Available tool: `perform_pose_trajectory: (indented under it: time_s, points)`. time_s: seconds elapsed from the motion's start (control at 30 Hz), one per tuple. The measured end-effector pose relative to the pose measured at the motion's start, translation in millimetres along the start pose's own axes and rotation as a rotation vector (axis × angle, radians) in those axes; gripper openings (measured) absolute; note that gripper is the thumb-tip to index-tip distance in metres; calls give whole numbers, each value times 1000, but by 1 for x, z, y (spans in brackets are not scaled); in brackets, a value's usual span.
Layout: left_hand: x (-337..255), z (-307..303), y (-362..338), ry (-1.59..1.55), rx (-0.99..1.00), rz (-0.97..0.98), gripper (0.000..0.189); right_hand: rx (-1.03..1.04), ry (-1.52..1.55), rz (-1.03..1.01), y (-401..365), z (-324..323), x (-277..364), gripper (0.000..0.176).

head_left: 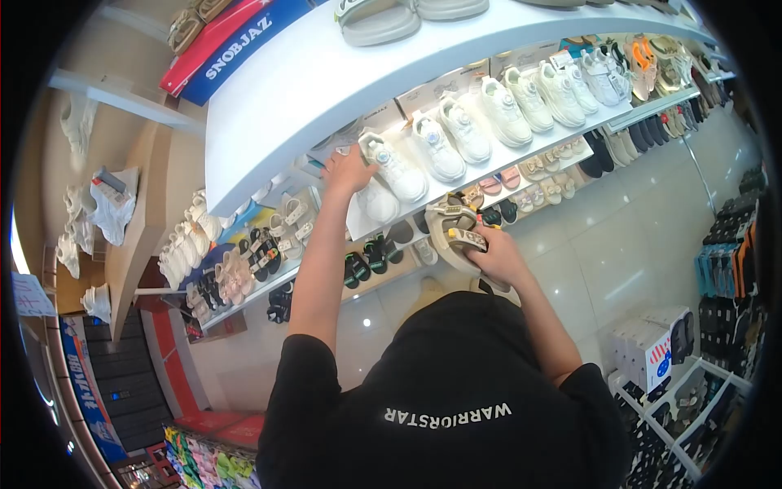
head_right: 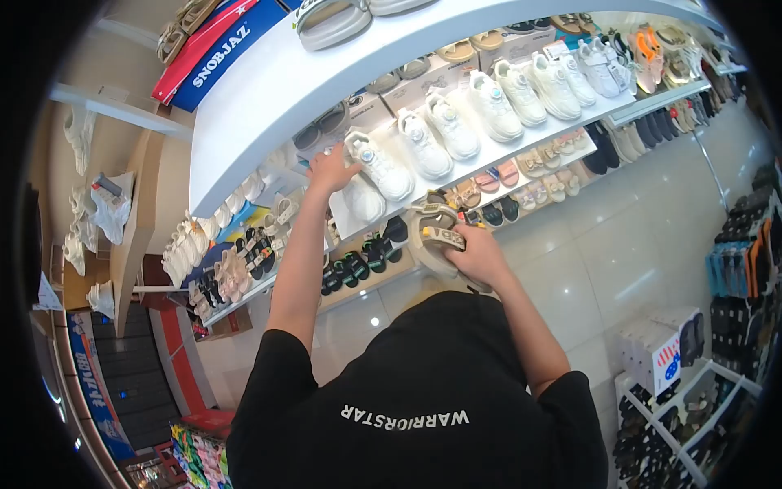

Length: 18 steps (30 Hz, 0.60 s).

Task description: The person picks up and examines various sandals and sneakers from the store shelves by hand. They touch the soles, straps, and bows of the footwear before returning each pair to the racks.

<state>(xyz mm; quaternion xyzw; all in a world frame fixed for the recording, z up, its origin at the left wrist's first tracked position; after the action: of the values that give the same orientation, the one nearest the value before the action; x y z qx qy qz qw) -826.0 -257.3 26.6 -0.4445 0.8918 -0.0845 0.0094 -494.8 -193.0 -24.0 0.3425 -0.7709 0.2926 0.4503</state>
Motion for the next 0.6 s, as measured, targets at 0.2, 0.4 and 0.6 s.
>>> perform_pose_trajectory:
  time_s: [0.2, 0.4, 0.6]
  points:
    - [3, 55, 64, -320, 363, 254, 78, -2, 41, -79, -1, 4, 23, 26]
    - [18, 70, 81, -496, 463, 240, 66, -97, 74, -116, -3, -2, 30, 26]
    - [46, 41, 19, -615, 393, 304, 59, -160, 122, -121, -5, -14, 41, 26]
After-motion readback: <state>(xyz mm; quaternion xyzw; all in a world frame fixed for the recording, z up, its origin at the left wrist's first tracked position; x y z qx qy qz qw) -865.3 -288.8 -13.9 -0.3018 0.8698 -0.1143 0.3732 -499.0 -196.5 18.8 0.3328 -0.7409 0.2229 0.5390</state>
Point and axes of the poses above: each hand's wrist, its own y-axis towards the middle knuckle, its own z-axis out of the palm, x = y × z, the point moved 7 cm from there along y, towards the middle knuckle, and after that the axes turned 2 degrees about -z, right-handed, at the moved point
